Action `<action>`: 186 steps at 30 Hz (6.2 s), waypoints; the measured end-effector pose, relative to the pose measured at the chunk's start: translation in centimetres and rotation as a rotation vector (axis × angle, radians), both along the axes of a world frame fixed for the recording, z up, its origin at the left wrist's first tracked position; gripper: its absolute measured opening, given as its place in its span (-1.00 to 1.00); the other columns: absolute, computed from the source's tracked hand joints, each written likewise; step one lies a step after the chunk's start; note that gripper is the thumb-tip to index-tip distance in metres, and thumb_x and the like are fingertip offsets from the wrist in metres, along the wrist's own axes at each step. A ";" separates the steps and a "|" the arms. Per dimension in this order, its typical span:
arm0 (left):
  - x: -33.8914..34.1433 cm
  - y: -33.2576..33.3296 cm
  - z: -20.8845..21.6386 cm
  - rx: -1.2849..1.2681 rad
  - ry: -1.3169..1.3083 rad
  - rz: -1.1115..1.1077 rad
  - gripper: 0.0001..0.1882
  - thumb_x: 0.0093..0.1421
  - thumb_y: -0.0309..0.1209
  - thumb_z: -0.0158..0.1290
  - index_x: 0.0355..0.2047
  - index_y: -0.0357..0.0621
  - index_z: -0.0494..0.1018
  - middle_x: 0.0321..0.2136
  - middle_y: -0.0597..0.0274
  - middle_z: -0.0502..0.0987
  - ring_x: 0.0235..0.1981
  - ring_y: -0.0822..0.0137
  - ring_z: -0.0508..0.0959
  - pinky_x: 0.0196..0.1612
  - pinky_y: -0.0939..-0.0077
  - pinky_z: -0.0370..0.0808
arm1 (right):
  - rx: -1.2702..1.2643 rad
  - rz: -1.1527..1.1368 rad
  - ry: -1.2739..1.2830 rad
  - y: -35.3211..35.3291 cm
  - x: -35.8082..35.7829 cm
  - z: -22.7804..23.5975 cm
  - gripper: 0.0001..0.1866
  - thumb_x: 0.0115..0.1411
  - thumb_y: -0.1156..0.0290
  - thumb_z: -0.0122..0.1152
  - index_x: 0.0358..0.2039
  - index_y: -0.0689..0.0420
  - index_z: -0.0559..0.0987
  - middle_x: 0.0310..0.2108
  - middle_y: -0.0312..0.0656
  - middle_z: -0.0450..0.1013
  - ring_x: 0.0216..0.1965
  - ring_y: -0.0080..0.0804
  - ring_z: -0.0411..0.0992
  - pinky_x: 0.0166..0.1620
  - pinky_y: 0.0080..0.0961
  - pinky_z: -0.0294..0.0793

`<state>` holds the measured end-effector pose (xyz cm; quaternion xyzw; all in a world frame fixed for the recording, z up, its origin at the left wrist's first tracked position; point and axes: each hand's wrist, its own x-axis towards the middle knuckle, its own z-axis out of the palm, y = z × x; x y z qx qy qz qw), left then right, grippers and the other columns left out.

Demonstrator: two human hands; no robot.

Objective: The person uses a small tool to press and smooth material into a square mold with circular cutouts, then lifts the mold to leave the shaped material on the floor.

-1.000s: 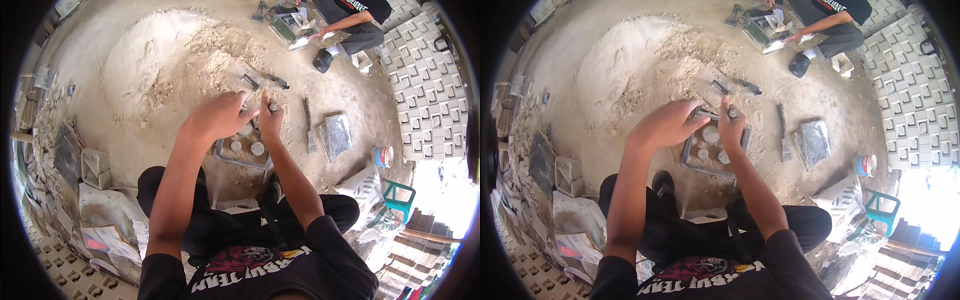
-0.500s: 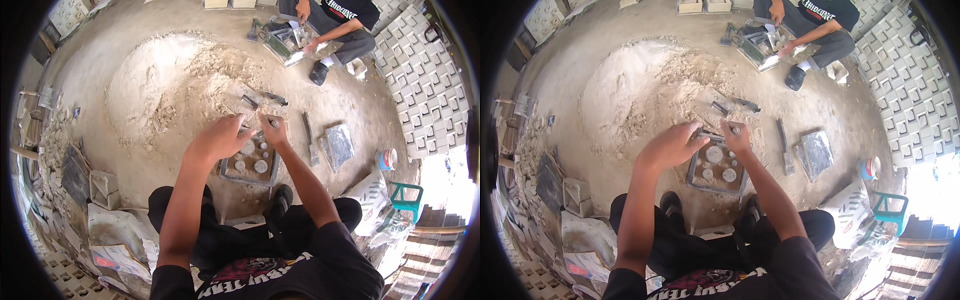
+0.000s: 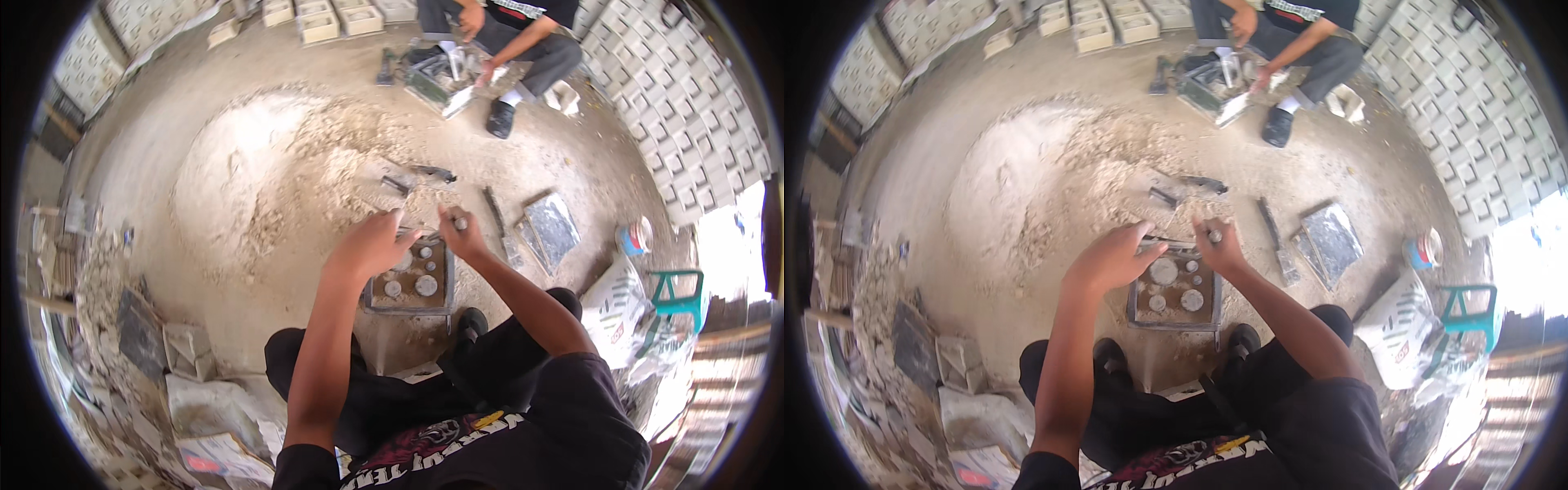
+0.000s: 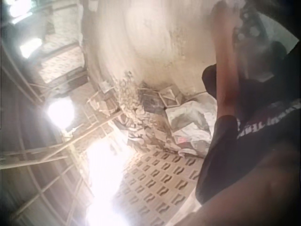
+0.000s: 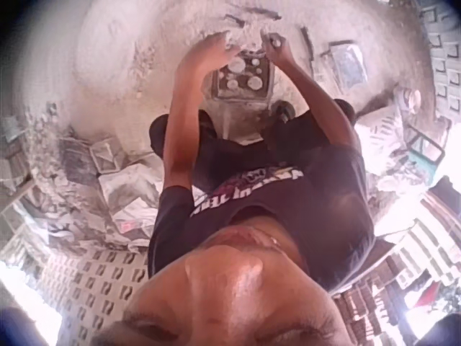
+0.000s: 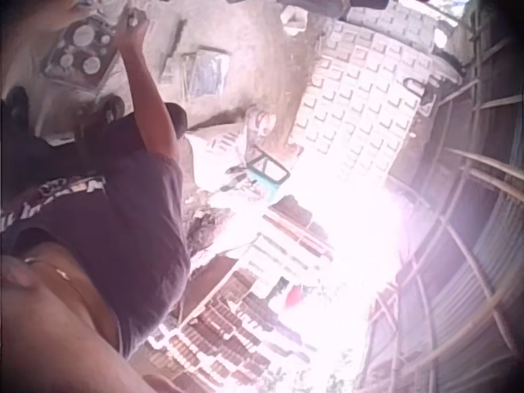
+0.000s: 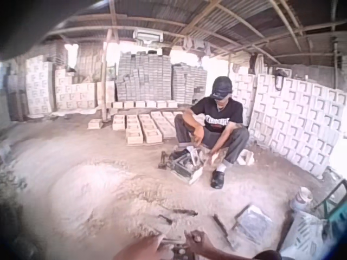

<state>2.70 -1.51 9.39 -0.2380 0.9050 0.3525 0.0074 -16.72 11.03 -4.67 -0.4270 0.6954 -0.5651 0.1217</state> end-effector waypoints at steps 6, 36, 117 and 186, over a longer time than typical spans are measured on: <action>-1.3 -0.2 -1.7 -0.018 -0.071 -0.066 -0.39 0.25 -0.02 -0.02 0.09 -0.32 0.34 -0.04 -0.21 0.48 0.03 -0.07 0.47 0.06 0.23 0.39 | -0.019 -0.132 0.154 -0.4 1.8 1.9 -0.69 0.23 0.31 0.17 -0.54 0.29 0.52 -0.68 0.03 0.40 -0.59 -0.08 0.43 -0.43 -0.33 0.36; -4.0 2.2 7.4 -0.022 0.026 -0.017 -0.45 0.29 -0.11 -0.01 0.11 -0.29 0.31 0.01 -0.14 0.46 0.08 0.08 0.46 0.12 0.33 0.34 | 0.053 -0.075 -0.068 0.5 1.7 -0.1 -0.79 0.20 0.38 0.18 -0.50 0.24 0.57 -0.53 0.03 0.45 -0.39 -0.03 0.41 -0.23 -0.22 0.32; 4.8 -5.1 -2.4 -0.100 -0.158 0.122 -0.54 0.25 -0.12 -0.05 -0.05 -0.29 0.41 -0.19 -0.13 0.54 -0.11 -0.08 0.53 -0.04 0.09 0.44 | 0.019 0.221 -0.005 -6.6 8.9 2.1 -0.71 0.31 0.40 0.04 -0.55 0.26 0.43 -0.67 -0.27 0.31 -0.53 -0.64 0.23 -0.45 -0.53 0.28; 5.2 -4.1 -6.0 -0.014 -0.346 -0.026 -0.44 0.27 0.00 -0.08 0.06 -0.20 0.38 -0.02 -0.07 0.50 0.00 0.01 0.50 0.04 0.23 0.41 | -0.031 -0.017 0.016 -0.4 1.3 -0.5 -0.57 0.33 0.29 0.04 -0.65 0.23 0.30 -0.74 -0.31 0.14 -0.58 -0.64 0.08 -0.54 -0.49 0.15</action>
